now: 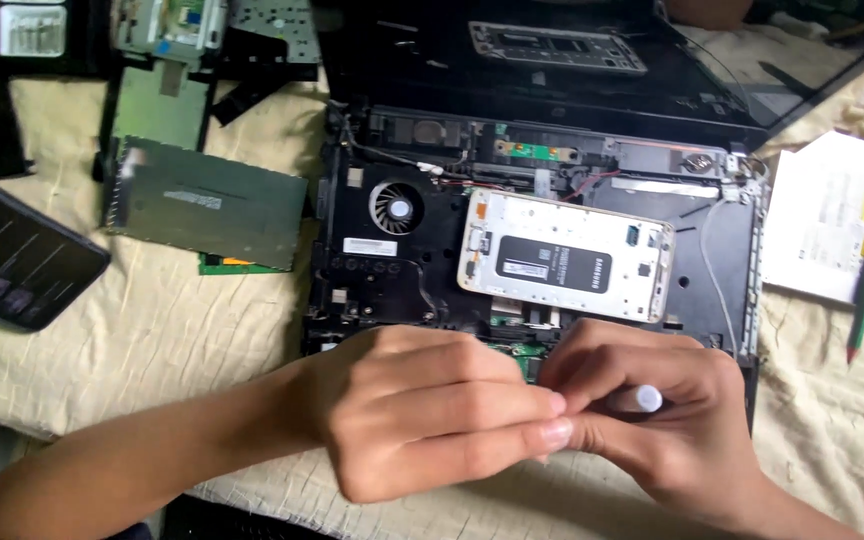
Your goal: Installing and fastening a hard drive inside a laptop using a screwdriver
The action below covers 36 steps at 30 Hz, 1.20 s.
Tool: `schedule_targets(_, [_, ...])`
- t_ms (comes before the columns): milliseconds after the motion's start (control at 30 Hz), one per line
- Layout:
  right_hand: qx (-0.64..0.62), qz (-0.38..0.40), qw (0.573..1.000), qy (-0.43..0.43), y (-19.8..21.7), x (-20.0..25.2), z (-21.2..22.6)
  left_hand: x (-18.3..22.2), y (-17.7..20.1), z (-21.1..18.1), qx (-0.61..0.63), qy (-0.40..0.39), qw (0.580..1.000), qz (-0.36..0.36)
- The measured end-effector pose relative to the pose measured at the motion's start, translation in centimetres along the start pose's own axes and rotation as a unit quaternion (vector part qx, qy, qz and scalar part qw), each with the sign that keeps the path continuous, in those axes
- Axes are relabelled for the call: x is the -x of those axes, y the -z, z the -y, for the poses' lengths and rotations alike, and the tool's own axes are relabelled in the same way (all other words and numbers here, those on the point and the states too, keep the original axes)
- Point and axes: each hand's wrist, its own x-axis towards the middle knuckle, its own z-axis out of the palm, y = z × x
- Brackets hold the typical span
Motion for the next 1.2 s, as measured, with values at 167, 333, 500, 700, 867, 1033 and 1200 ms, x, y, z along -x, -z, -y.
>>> schedule_targets(167, [-0.020, -0.021, 0.999, -0.035, -0.6, 0.5, -1.5, 1.0, -0.1, 0.8, 0.016, -0.005, 1.000, -0.015])
schedule_targets(333, [-0.004, -0.031, 0.999, -0.015, -0.9, 0.5, -0.9, 1.0, 0.0, 0.8, 0.058, 0.001, 0.998, -0.027])
schedule_targets(500, [0.043, -0.075, 0.996, -0.017, -1.2, 1.4, -1.4, 1.4, 0.2, 1.1, 0.020, -0.007, 0.999, -0.027])
schedule_targets(700, [-0.006, -0.084, 0.994, -0.069, -1.0, 2.4, -1.0, 1.2, 0.4, 1.7, -0.013, 0.029, 0.998, -0.056])
schedule_targets(867, [-0.110, -0.086, 0.987, -0.080, -1.3, 2.4, -1.0, 0.8, 0.8, 1.8, -0.066, -0.002, 0.997, -0.030])
schedule_targets(1033, [-0.141, -0.039, 0.989, -0.001, -0.8, 0.9, -1.1, 1.5, -0.2, 2.7, -0.075, 0.009, 0.996, -0.036])
schedule_targets(1200, [-0.112, -0.032, 0.992, -0.042, -0.4, 0.5, -1.4, 1.8, -0.1, 3.0, -0.108, 0.064, 0.992, 0.002])
